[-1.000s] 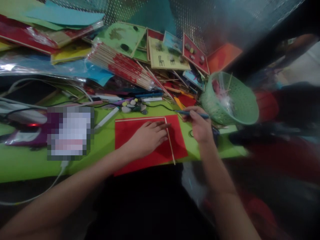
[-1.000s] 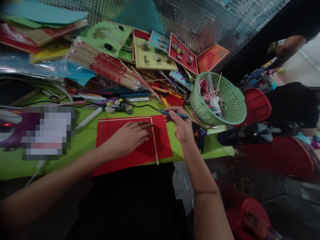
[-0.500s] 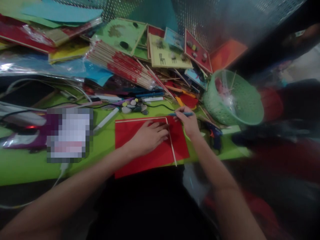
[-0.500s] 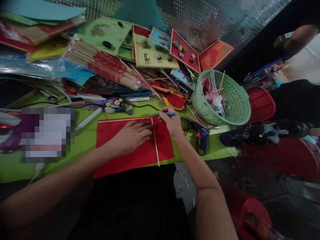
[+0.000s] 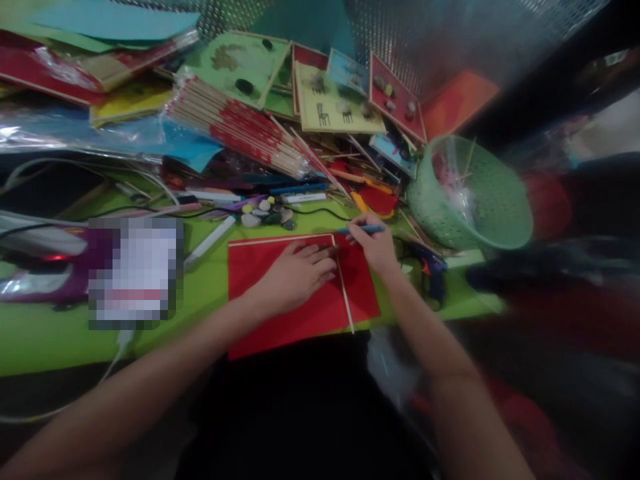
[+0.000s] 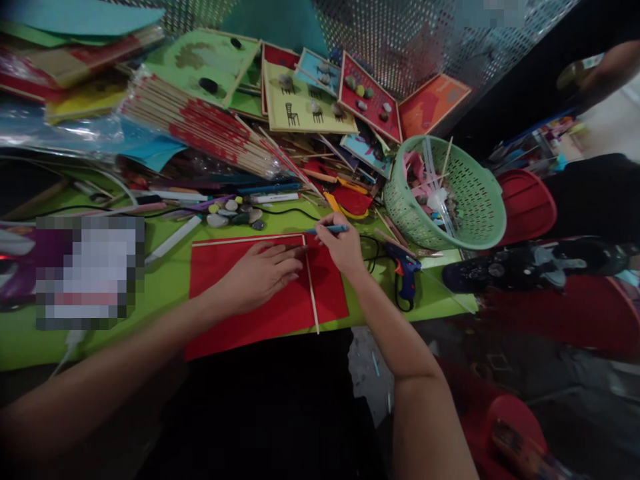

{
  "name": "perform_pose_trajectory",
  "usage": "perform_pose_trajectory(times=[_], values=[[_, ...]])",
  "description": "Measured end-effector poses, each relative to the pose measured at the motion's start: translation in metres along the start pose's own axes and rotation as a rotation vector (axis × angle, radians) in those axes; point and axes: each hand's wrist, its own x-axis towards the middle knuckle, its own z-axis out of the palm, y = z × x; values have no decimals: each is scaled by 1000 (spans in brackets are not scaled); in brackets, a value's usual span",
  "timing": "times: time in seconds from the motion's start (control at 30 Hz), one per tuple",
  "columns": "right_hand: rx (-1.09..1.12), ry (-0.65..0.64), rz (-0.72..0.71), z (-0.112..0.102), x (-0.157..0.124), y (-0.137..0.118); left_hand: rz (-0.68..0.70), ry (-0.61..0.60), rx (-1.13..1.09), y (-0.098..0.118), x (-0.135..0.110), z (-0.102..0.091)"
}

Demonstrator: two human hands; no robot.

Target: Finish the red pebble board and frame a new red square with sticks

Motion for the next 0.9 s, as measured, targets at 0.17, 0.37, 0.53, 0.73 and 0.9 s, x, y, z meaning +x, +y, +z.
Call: perform_pose_trajectory(times=[0.17,0.37,0.53,0.73,0.9], values=[[-6,-1,-3,0,1,1,2,3,3,-1,0,0],[-14,-9,-16,1,1,0,2,-1,-16,-2,0,1],[-43,-9,-36,1,0,-2,-5,-9,-12,-2,0,1],[-83,-24,-37,0,0,-3,-22,-28,-40,-1,1,-2],[-118,-29,-25,0,-1,-2,-32,-19,-52,-1,1,-2]])
